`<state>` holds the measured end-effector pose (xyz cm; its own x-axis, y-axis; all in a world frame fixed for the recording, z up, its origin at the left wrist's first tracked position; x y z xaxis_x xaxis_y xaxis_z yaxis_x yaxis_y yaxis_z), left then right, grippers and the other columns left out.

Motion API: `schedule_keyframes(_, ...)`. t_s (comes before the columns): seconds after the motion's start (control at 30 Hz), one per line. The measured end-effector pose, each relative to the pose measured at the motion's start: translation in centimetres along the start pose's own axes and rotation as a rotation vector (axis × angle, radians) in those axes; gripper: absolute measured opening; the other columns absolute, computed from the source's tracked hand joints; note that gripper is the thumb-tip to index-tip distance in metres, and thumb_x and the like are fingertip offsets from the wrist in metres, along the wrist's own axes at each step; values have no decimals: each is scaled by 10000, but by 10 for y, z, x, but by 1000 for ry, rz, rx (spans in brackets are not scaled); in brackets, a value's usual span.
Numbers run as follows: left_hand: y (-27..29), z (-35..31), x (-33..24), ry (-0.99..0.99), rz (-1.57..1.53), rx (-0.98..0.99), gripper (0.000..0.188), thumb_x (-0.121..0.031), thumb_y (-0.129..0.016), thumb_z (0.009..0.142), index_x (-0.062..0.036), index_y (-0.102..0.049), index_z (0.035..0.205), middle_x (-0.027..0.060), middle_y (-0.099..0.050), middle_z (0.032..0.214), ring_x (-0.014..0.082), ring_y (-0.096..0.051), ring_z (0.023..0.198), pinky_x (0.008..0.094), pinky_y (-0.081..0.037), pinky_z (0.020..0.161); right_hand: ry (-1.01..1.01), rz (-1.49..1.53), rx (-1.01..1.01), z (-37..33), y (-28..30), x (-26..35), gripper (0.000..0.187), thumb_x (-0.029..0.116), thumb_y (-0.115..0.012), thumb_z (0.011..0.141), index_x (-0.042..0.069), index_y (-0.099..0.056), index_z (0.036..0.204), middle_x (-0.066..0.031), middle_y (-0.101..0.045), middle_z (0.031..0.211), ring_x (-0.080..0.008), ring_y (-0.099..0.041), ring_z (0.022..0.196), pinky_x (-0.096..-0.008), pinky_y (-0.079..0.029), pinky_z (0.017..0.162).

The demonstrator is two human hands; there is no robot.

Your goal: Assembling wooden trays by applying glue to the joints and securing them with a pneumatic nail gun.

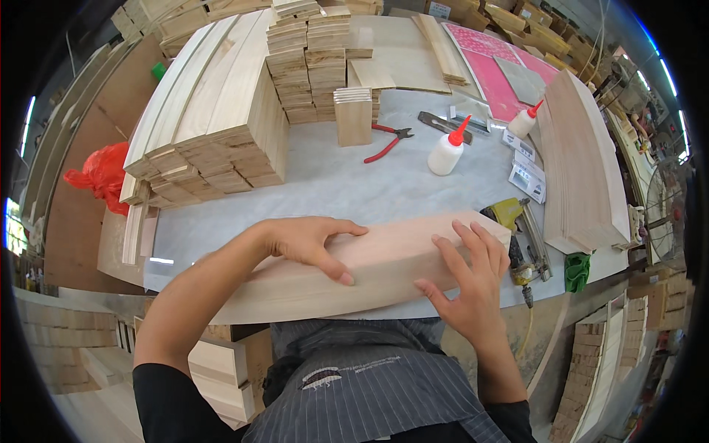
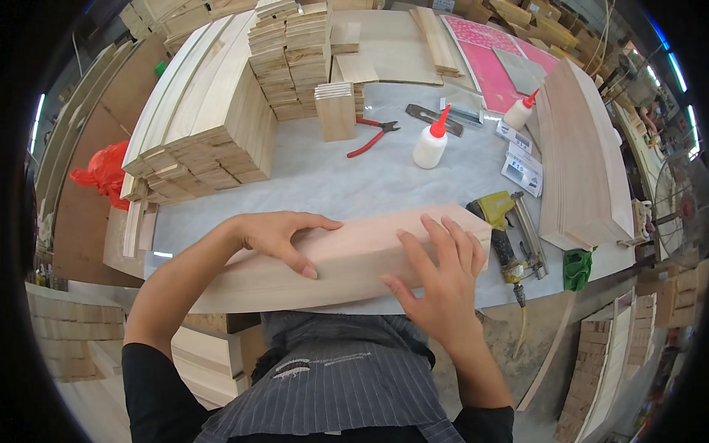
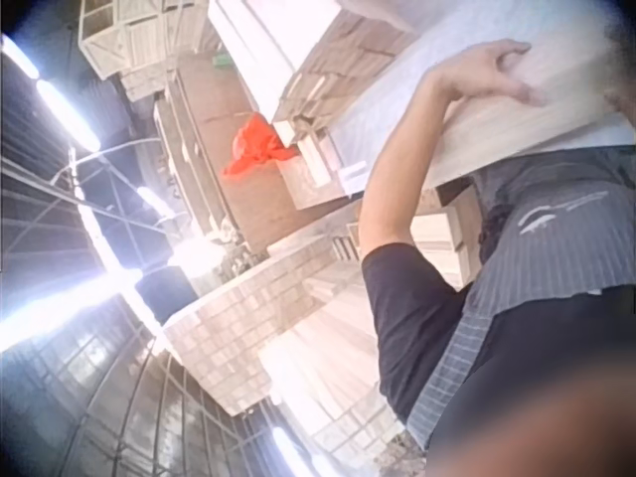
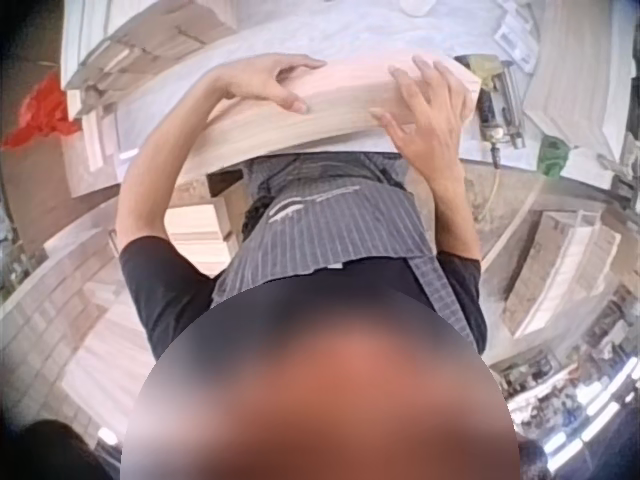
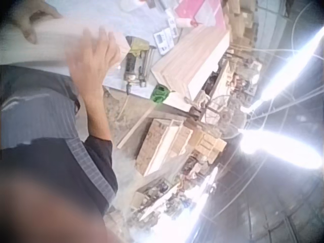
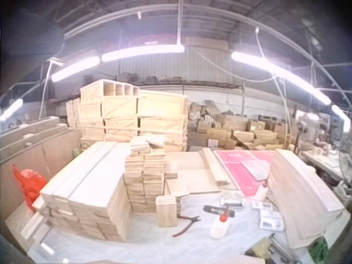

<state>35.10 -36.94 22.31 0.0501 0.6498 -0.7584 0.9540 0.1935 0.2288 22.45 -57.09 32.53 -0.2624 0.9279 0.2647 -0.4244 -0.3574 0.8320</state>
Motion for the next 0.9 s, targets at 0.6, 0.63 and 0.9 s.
schedule_keyframes(0.6,-42,-45,-10,-239,801,-679,1062,-528,-880,540,-224,-503,1485,349,-304,1489,504,-314,1353,644,-208,1124,-15,136,133,-58,-59,-32,406,309,-853,735,133,-736,1081,-72,-620,1309,-301,-536,1248,-510,-372,1052)
schedule_keyframes(0.63,-43,-45,-10,-252,782,-686,1086,-494,-897,524,-227,-491,1495,353,-307,1489,497,-320,1345,649,-215,1123,-9,119,140,-59,-59,-32,404,315,-853,733,132,-738,1074,-79,-615,1316,-303,-535,1251,-509,-373,1055)
schedule_keyframes(0.9,-19,-44,-9,-193,670,-514,1105,-529,-890,537,-201,-482,1509,363,-317,1493,539,-320,1346,626,-230,1145,-210,54,115,-53,-43,-70,518,262,-859,753,91,-690,1211,-160,-560,1432,-376,-507,1311,-529,-376,1095)
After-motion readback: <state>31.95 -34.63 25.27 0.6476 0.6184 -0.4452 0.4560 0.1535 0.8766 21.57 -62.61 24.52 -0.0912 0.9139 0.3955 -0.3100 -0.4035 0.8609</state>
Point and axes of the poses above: each hand's wrist, its own z-axis towards the middle knuckle, its own y-axis out of the back of the hand, x = y × z, the point moved 8 cm from there along z, towards the middle knuckle
